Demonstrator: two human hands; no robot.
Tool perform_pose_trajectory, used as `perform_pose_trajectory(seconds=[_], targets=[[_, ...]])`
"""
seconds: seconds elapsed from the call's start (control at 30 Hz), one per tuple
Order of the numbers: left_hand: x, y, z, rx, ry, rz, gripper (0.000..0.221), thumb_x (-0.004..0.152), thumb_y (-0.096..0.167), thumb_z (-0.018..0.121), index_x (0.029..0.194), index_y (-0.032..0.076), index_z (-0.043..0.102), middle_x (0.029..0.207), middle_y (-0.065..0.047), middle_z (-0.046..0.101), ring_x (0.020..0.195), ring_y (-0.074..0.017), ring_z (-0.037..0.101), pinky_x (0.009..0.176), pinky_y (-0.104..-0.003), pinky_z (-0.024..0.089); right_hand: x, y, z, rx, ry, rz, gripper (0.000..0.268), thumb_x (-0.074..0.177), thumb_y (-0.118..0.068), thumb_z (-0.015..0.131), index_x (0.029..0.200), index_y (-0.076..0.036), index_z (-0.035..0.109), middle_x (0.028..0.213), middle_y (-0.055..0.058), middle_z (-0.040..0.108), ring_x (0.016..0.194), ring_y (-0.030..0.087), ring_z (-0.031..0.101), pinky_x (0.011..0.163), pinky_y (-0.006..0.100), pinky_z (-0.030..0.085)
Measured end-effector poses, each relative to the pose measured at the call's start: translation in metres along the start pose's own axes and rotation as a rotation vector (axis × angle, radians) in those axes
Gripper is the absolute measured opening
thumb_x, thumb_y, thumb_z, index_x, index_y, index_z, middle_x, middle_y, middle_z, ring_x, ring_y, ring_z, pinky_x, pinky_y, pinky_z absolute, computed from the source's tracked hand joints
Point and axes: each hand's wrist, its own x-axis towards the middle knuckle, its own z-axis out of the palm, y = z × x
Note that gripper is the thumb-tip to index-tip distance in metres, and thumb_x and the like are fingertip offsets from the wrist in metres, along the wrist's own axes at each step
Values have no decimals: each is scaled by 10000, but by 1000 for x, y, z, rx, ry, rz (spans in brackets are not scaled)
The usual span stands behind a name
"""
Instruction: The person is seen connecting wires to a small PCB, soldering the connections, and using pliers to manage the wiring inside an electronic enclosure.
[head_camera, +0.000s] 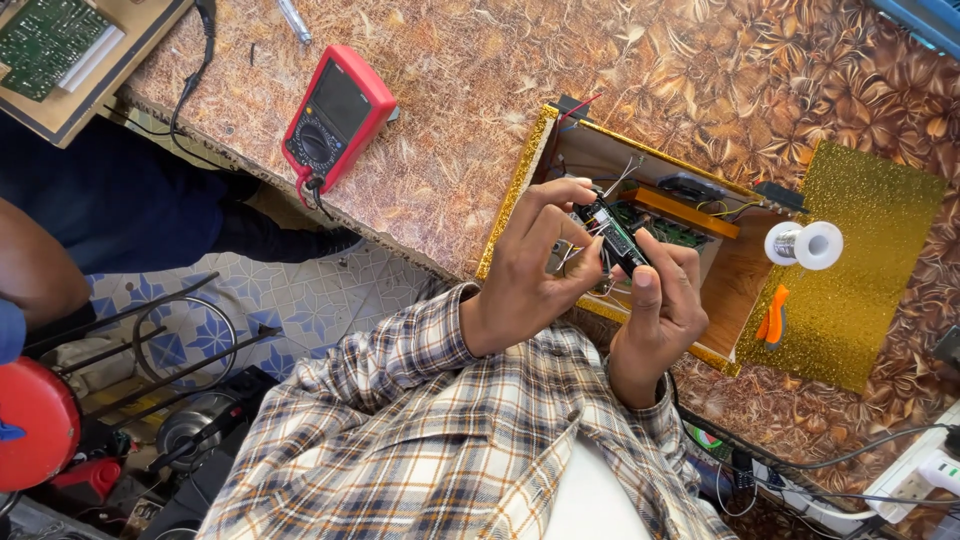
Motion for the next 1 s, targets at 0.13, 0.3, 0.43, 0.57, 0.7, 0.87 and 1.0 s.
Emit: perform_pose_trajectory(seconds=[0.13, 0.3, 0.43, 0.57, 0.7, 0.87, 1.0], targets=[[1, 1, 0, -3, -5, -3, 142, 856, -75, 711, 876, 15, 602, 1180, -148, 597, 1235, -386, 618, 944, -422, 599, 1, 2, -1, 6, -7, -8, 404, 1031, -220, 631, 1235, 126, 676, 1016, 217, 575, 797, 200, 599, 697, 353, 586], [3, 3, 0, 3, -17, -7, 146, 854, -71, 716, 872, 19, 603, 1190, -152, 592, 1256, -390, 606, 950, -418, 593, 1, -1, 1, -4, -12, -10, 408, 1031, -218, 631, 1237, 131, 672, 1022, 219, 576, 802, 201, 601, 705, 361, 590], [4, 3, 0, 7, -18, -10, 148, 853, -80, 710, 870, 16, 598, 1189, -162, 587, 1263, -398, 598, 965, -425, 585, 2, -3, 3, 14, -23, 3, 413, 1028, -209, 617, 1249, 137, 662, 1024, 226, 571, 799, 216, 593, 705, 372, 582], [5, 0, 1, -5, -12, -16, 143, 864, -70, 710, 881, 16, 597, 1200, -152, 580, 1271, -395, 596, 968, -423, 585, 5, 5, 1, 56, -23, -2, 422, 1036, -219, 606, 1249, 142, 655, 1011, 227, 565, 785, 221, 576, 695, 386, 567], [5, -3, 3, 3, -17, -5, 148, 874, -46, 727, 879, 23, 596, 1225, -159, 569, 1280, -396, 596, 979, -432, 587, 4, 19, -5, 120, -52, 75, 421, 1045, -221, 584, 1264, 133, 644, 1011, 212, 555, 819, 215, 560, 710, 378, 551], [3, -8, 6, 25, 14, 23, 149, 878, -37, 726, 869, 24, 591, 1230, -156, 568, 1273, -395, 607, 967, -429, 595, 6, 4, 4, 180, -69, 122, 419, 1049, -214, 565, 1279, 130, 631, 1019, 187, 544, 849, 179, 513, 730, 350, 518], [5, -2, 4, 30, 13, 2, 152, 869, -41, 723, 863, 17, 582, 1206, -159, 568, 1254, -396, 616, 974, -446, 599, 5, 23, -6, 169, -79, 115, 439, 1049, -228, 565, 1285, 137, 626, 1020, 182, 551, 860, 170, 507, 745, 342, 511]])
